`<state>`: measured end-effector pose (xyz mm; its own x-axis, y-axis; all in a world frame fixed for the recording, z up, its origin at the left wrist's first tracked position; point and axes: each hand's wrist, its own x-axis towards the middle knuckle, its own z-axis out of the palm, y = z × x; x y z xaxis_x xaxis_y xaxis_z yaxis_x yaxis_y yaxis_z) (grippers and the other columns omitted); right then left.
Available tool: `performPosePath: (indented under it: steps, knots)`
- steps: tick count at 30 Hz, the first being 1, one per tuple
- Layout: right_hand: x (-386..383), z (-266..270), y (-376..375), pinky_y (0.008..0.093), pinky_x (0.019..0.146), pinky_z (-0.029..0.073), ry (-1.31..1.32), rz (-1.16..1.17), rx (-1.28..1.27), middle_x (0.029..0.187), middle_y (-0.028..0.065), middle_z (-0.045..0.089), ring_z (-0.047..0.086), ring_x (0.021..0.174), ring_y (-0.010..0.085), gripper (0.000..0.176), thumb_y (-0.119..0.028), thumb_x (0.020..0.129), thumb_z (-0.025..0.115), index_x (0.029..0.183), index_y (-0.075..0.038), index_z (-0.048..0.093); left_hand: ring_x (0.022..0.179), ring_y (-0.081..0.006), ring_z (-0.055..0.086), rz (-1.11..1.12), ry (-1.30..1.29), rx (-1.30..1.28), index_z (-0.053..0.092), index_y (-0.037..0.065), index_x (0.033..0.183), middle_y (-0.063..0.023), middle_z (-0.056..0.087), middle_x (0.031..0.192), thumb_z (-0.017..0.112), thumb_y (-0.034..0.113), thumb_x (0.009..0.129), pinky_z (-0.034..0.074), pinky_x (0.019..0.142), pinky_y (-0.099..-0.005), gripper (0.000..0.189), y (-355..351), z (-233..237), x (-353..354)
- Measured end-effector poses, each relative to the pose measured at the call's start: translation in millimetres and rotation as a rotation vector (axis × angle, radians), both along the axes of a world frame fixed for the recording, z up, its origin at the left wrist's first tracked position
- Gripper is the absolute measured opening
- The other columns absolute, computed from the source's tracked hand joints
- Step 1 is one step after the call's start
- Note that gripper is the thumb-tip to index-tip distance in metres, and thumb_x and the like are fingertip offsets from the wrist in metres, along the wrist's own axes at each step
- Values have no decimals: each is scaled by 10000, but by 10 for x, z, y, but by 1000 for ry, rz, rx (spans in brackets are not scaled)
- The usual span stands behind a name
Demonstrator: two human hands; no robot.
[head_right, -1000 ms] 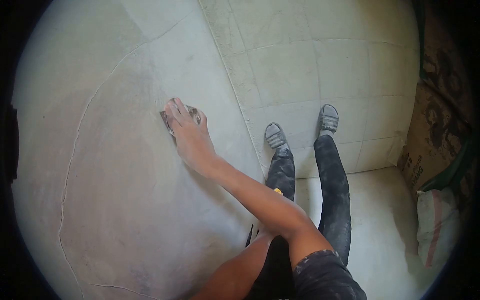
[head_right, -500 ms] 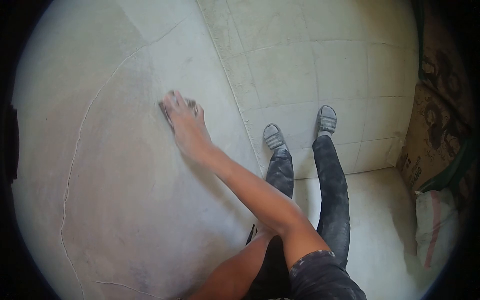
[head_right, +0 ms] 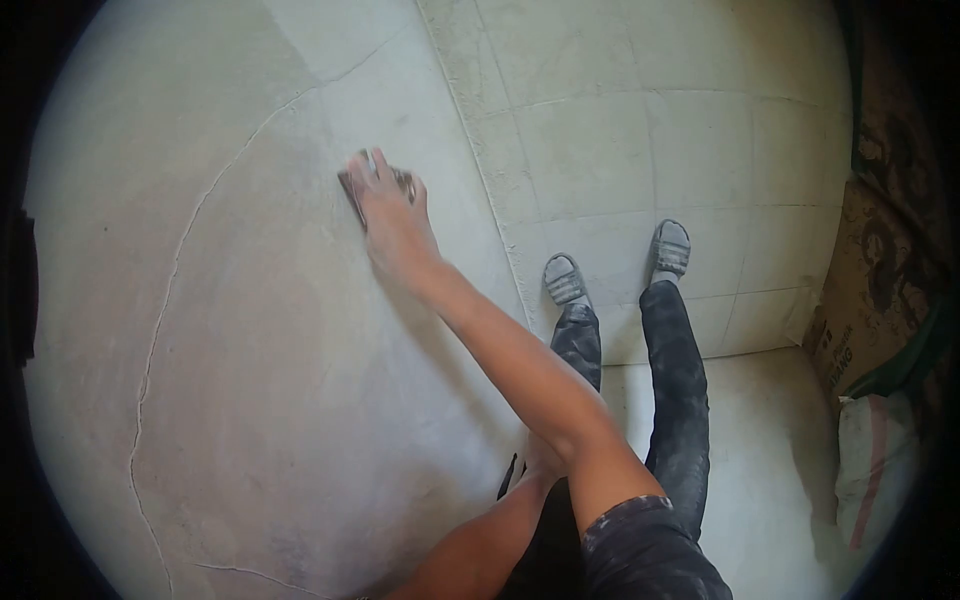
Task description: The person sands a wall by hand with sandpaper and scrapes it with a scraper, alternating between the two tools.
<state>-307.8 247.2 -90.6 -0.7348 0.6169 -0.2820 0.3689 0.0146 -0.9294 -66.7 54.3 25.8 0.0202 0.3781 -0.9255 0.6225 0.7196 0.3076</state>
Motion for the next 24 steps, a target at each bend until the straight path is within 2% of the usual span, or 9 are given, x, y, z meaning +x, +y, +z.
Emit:
performPosePath:
  steps: [1, 2, 5, 8, 11, 14, 17, 22, 24]
  knots:
    - [-34, -38, 48, 628, 1215, 186, -11, 11, 6, 1693, 122, 276, 195, 1589, 313, 698, 114, 879, 482, 1560, -12, 388, 1359, -314, 529, 91, -47, -174, 632, 144, 1380, -115, 645, 1400, 615, 402, 938, 329, 1170, -489, 512, 93, 59, -39]
    - [-33, -45, 54, 625, 1222, 175, -23, 30, 13, 1701, 116, 262, 188, 1592, 306, 689, 106, 888, 479, 1561, -15, 395, 1359, -314, 529, 99, -54, -176, 632, 144, 1380, -115, 645, 1400, 615, 402, 938, 329, 1170, -489, 512, 47, 43, 0]
    - [261, 67, -293, 610, 1231, 165, -21, 101, 61, 1688, 114, 287, 186, 1592, 301, 647, 91, 898, 482, 1537, 4, 426, 1333, -311, 549, -13, -12, -64, 641, 140, 1361, -116, 646, 1396, 610, 395, 940, 347, 1154, -486, 493, -97, -66, 71]
    - [-16, -27, 48, 606, 1232, 158, -51, 52, 139, 1682, 110, 297, 186, 1593, 296, 633, 87, 897, 496, 1524, 13, 441, 1317, -313, 561, 2, 33, 48, 640, 129, 1353, -122, 649, 1391, 607, 397, 941, 379, 1120, -489, 492, -56, -64, 43]
    - [2, -73, 9, 602, 1210, 180, -18, 38, 117, 1690, 104, 301, 211, 1585, 330, 680, 109, 898, 474, 1562, -9, 391, 1260, -335, 599, 151, 13, -81, 664, 117, 1309, -138, 691, 1309, 614, 398, 936, 408, 1090, -486, 470, 12, -7, 49]
    - [315, 20, -306, 597, 1213, 171, 17, 97, 79, 1693, 110, 293, 205, 1586, 337, 689, 105, 887, 478, 1561, -10, 393, 1183, -356, 641, 20, -9, 57, 693, 116, 1260, -142, 728, 1210, 621, 403, 926, 418, 1080, -488, 446, -141, -158, 96]
    - [-14, -81, 100, 595, 1213, 171, -50, 95, 187, 1694, 112, 295, 200, 1588, 339, 660, 78, 927, 473, 1572, -35, 388, 1129, -362, 665, 39, 5, -72, 723, 111, 1195, -146, 748, 1126, 625, 417, 916, 417, 1085, -475, 426, -135, -153, 123]
    - [274, -22, -183, 593, 1216, 158, 23, 72, 42, 1694, 119, 295, 196, 1591, 334, 658, 57, 956, 461, 1595, -59, 353, 1058, -349, 692, 144, 146, 333, 757, 73, 1027, -168, 761, 1011, 643, 435, 905, 431, 1066, -446, 399, -225, -181, 204]
    - [264, -37, -211, 593, 1218, 152, 26, 128, 29, 1695, 121, 292, 196, 1591, 334, 660, 51, 965, 456, 1604, -65, 335, 1067, -346, 689, 149, 118, 220, 758, 76, 1028, -162, 762, 1018, 640, 431, 909, 424, 1073, -449, 392, -177, -149, 141]
